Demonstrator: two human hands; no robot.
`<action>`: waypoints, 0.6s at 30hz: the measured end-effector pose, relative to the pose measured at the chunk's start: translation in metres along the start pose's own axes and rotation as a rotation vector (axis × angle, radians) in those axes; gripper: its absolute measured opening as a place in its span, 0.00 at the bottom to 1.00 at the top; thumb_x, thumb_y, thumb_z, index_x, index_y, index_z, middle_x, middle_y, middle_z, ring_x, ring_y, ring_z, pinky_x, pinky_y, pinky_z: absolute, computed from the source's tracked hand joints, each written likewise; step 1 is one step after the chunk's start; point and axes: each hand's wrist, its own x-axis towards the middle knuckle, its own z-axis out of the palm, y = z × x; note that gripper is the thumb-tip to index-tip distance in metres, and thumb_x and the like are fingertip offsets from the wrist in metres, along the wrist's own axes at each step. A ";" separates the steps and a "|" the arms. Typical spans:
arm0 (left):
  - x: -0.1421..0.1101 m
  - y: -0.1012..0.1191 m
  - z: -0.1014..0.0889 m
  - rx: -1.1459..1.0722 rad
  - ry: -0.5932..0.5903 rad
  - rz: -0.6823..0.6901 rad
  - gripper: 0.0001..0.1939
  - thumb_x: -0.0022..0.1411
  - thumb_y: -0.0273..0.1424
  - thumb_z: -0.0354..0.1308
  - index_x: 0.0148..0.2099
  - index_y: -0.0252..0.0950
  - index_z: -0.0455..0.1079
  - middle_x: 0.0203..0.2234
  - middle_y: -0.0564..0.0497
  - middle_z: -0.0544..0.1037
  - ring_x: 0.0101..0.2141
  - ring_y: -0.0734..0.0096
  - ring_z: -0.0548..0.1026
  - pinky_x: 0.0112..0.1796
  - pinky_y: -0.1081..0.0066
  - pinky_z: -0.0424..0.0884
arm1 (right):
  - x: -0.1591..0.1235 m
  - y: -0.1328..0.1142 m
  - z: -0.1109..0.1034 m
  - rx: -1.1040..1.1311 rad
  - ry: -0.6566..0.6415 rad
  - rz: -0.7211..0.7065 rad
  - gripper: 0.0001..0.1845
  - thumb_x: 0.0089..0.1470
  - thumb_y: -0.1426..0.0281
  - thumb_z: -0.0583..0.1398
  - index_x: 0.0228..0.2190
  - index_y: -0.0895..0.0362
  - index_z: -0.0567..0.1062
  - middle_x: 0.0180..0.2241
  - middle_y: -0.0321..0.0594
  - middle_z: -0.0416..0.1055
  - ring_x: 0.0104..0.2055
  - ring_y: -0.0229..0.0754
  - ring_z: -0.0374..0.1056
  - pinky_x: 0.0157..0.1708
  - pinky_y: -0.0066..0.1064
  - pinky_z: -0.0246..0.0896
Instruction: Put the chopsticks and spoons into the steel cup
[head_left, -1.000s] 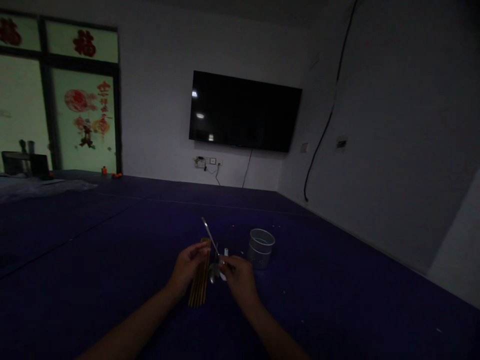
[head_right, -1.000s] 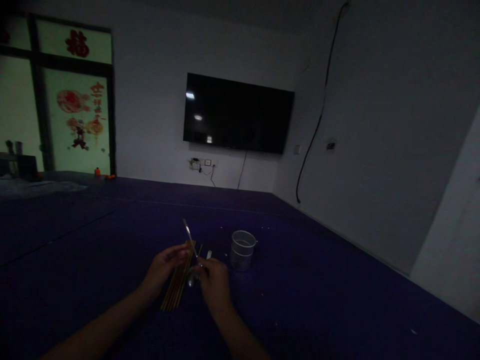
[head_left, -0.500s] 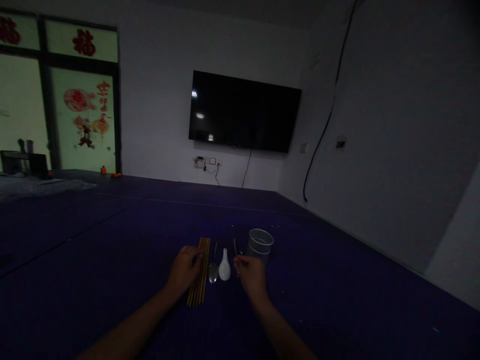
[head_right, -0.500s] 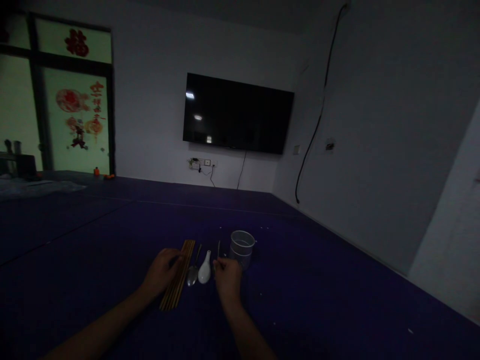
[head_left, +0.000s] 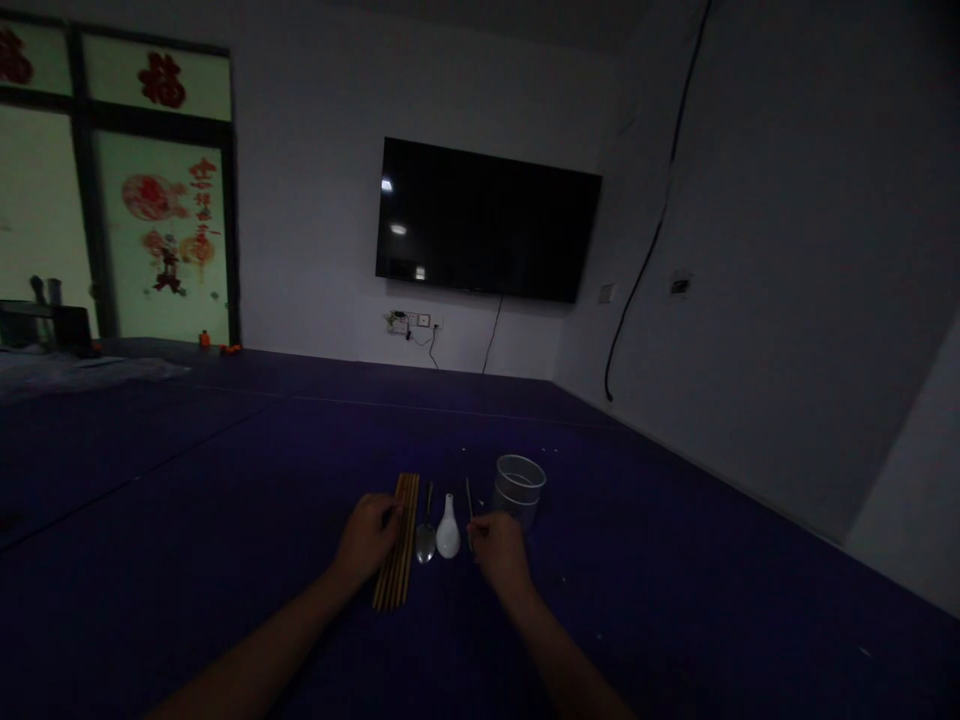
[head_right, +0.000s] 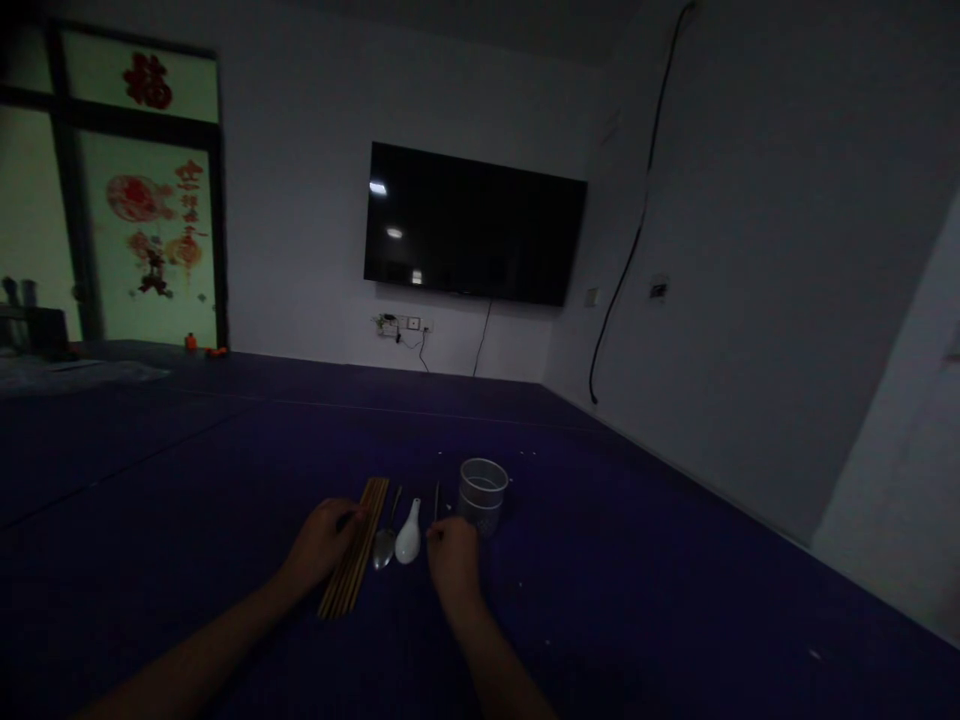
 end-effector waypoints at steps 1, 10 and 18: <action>0.000 0.000 0.000 0.001 -0.005 -0.007 0.17 0.59 0.33 0.46 0.36 0.34 0.75 0.34 0.44 0.79 0.40 0.60 0.73 0.44 0.61 0.66 | 0.000 0.000 0.000 -0.022 -0.005 -0.005 0.12 0.46 0.76 0.56 0.25 0.60 0.80 0.26 0.44 0.77 0.28 0.41 0.72 0.28 0.26 0.60; 0.000 0.001 -0.002 0.007 -0.025 -0.020 0.15 0.59 0.32 0.46 0.36 0.35 0.75 0.33 0.45 0.79 0.39 0.61 0.74 0.43 0.63 0.66 | -0.003 0.002 -0.002 -0.104 -0.016 -0.031 0.13 0.45 0.77 0.55 0.22 0.56 0.80 0.26 0.40 0.77 0.30 0.40 0.71 0.28 0.24 0.57; 0.001 0.000 -0.001 0.018 -0.045 -0.026 0.16 0.59 0.31 0.46 0.36 0.33 0.75 0.34 0.44 0.79 0.38 0.61 0.74 0.43 0.63 0.66 | -0.002 0.002 -0.004 -0.110 -0.013 -0.022 0.12 0.43 0.79 0.56 0.23 0.57 0.80 0.27 0.44 0.77 0.30 0.41 0.72 0.29 0.25 0.57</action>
